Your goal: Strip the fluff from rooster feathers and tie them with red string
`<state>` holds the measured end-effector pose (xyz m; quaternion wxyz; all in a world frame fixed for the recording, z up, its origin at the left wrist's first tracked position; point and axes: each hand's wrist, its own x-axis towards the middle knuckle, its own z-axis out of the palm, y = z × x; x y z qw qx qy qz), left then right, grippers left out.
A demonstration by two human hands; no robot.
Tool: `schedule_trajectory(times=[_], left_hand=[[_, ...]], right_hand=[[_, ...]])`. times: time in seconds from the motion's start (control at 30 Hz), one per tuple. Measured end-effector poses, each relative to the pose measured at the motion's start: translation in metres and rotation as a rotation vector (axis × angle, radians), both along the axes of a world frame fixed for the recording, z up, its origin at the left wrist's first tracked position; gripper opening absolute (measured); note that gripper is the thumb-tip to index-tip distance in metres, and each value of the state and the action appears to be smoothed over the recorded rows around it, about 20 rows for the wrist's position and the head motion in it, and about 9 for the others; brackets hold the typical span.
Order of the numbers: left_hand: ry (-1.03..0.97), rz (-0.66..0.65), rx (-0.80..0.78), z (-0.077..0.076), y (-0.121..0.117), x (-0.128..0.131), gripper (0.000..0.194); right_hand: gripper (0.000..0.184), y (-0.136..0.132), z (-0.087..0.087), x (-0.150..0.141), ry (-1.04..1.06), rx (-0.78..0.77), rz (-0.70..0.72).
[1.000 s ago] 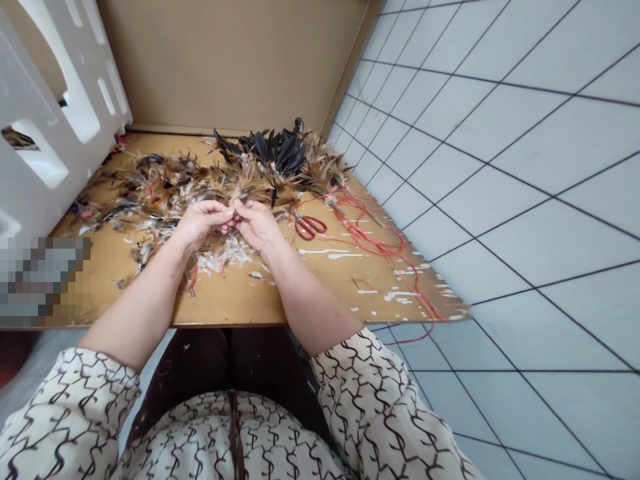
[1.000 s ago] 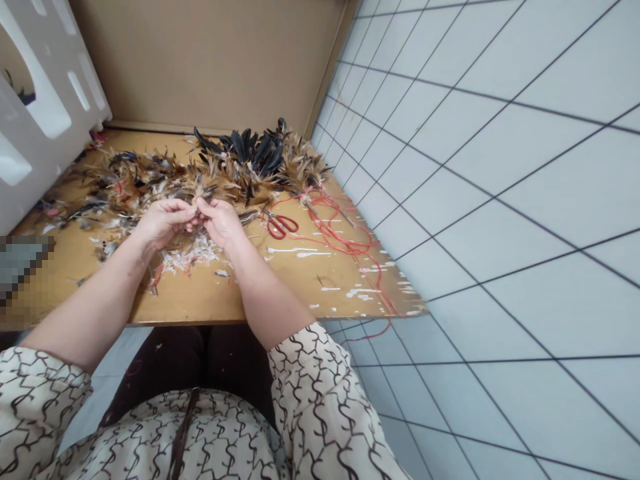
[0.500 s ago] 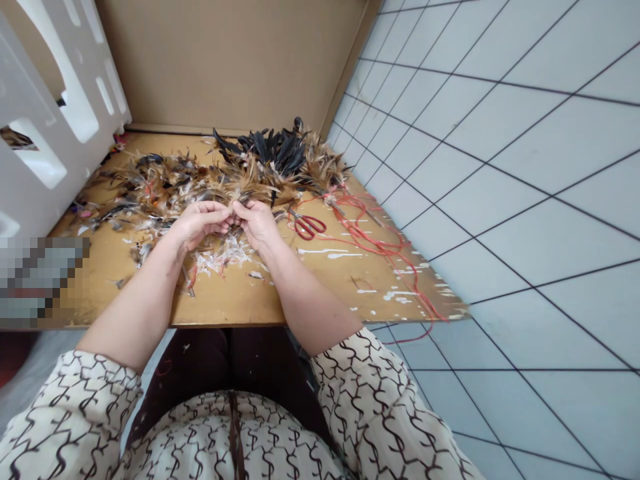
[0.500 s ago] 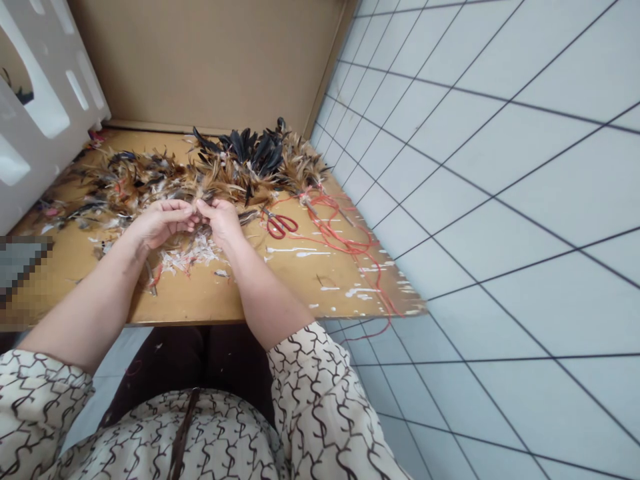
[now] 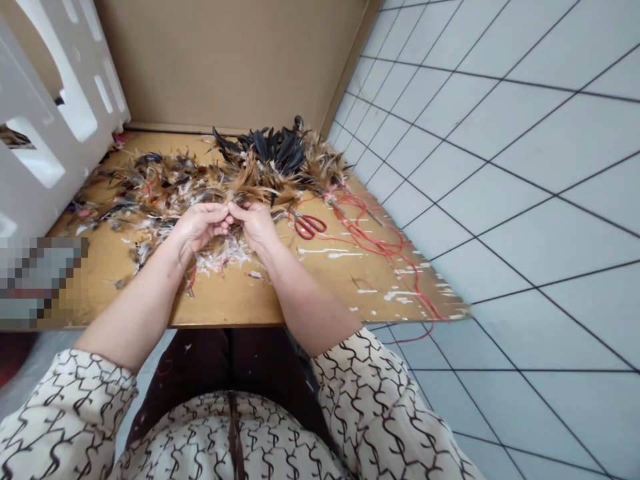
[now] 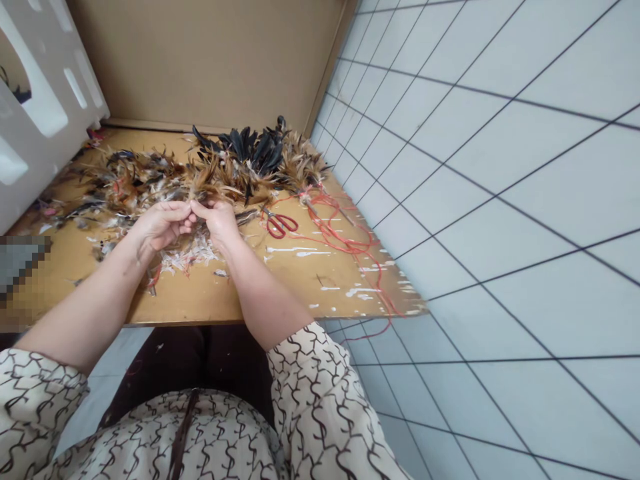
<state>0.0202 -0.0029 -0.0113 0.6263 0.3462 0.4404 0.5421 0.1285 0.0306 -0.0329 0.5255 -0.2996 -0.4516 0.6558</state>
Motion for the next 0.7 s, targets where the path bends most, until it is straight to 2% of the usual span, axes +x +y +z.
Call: schedule_trajectory(times=[0.3, 0.5, 0.6, 0.7], left_hand=[[0.141, 0.067, 0.035, 0.001, -0.001, 0.003, 0.015], [0.258, 0.024, 0.126, -0.004, 0.000, 0.003, 0.016], [0.266, 0.025, 0.101, -0.004, 0.002, 0.000, 0.015], [0.218, 0.081, 0.073, -0.002, 0.003, -0.005, 0.015]], right_hand=[[0.025, 0.002, -0.002, 0.002, -0.026, 0.003, 0.007], [0.029, 0.008, 0.009, 0.014, -0.054, 0.002, 0.013], [0.023, 0.016, 0.019, 0.030, -0.038, -0.035, -0.056], [0.019, 0.026, 0.024, 0.049, -0.080, -0.029, -0.166]])
